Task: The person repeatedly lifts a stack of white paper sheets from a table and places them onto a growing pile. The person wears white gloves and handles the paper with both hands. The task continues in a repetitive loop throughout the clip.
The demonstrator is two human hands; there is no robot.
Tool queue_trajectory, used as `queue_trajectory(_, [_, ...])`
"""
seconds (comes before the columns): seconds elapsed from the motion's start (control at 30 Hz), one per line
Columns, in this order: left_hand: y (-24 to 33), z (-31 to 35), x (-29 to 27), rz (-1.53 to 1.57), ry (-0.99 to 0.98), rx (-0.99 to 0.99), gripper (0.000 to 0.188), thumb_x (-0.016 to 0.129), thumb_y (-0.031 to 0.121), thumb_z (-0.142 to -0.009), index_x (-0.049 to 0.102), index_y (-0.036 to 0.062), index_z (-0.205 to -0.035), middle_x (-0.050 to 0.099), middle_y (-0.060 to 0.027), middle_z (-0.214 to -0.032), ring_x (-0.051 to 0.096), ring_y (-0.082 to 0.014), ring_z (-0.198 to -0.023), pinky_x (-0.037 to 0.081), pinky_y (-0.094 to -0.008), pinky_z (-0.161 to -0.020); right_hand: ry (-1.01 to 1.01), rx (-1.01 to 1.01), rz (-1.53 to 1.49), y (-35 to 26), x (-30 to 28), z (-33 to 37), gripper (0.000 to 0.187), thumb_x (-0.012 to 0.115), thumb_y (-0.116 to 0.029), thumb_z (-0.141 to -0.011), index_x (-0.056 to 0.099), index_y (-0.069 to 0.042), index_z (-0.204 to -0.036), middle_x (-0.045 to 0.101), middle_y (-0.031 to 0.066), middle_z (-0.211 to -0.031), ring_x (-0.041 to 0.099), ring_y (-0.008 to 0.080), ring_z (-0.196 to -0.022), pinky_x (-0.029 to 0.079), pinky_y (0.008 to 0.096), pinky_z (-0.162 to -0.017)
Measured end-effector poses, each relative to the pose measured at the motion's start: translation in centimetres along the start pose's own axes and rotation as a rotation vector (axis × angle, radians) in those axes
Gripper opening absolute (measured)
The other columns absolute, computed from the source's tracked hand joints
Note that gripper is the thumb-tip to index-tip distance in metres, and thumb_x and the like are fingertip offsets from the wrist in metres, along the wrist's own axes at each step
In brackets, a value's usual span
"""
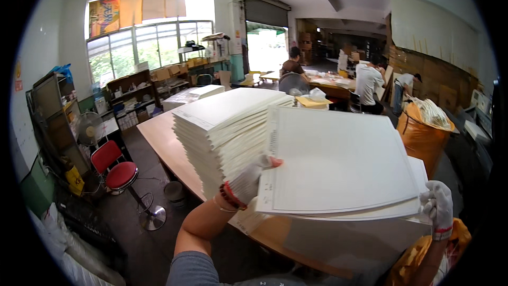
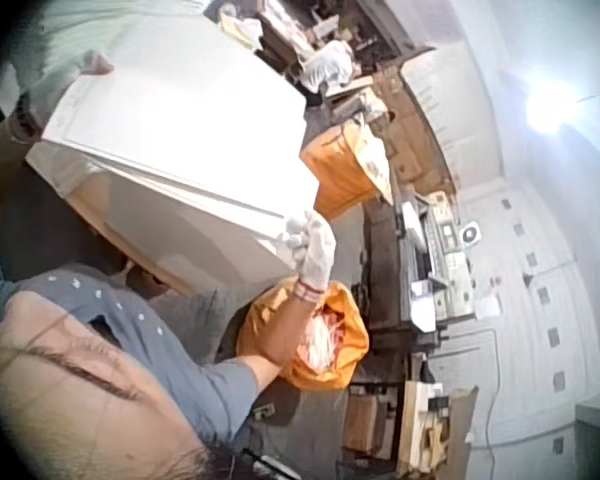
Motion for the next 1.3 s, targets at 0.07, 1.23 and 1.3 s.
queue_trajectory(0.07, [2.0,1.8,-3.5,0.023,0.085,0.086,0.043,0.060,0.014,-0.088,0.049,-0.0039,-0.126,0.062,-0.0144,-0.109,0.066,-0.0229,-0.093,0.057,-0.0367,-0.082,0.037,-0.058,0.003,0.4,0.3,-0.6,0.037,0.057,-0.036,-0.096,0.058,0.001,-0.104,0.064,0.0102,-0.072,0.051,0.0078,-0.043,0.037,0.0181,-0.036])
queue_trajectory(1.23, [6.0,4.6,1.4,-1.081,-0.373,0.875,0.038,0.064,0.015,-0.082,0.052,0.0097,-0.119,0.060,-0.0083,-0.115,0.060,-0.0255,-0.097,0.052,-0.0312,-0.076,0.405,-0.377,0.041,4.4,-4.0,1.1,0.029,0.053,-0.026,-0.101,0.062,-0.003,-0.116,0.062,-0.0023,-0.087,0.055,0.0058,-0.077,0.045,0.0176,-0.066])
queue_trajectory(1.3, [3.7,2.6,9.0,-1.078,-0.670,1.175,0.023,0.066,0.013,-0.080,0.056,0.0119,-0.101,0.062,-0.0061,-0.104,0.061,-0.0274,-0.099,0.052,-0.0341,-0.080,0.409,-0.402,0.173,5.0,-3.6,2.3,0.030,0.052,-0.024,-0.101,0.061,-0.002,-0.119,0.063,0.0016,-0.101,0.058,0.0118,-0.091,0.047,0.0218,-0.077])
Point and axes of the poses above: each hand's wrist, its own z-axis away from the middle knuckle, its own x-axis out of the palm, y = z × x, the point moved 4 cm from there along -z, towards the middle knuckle
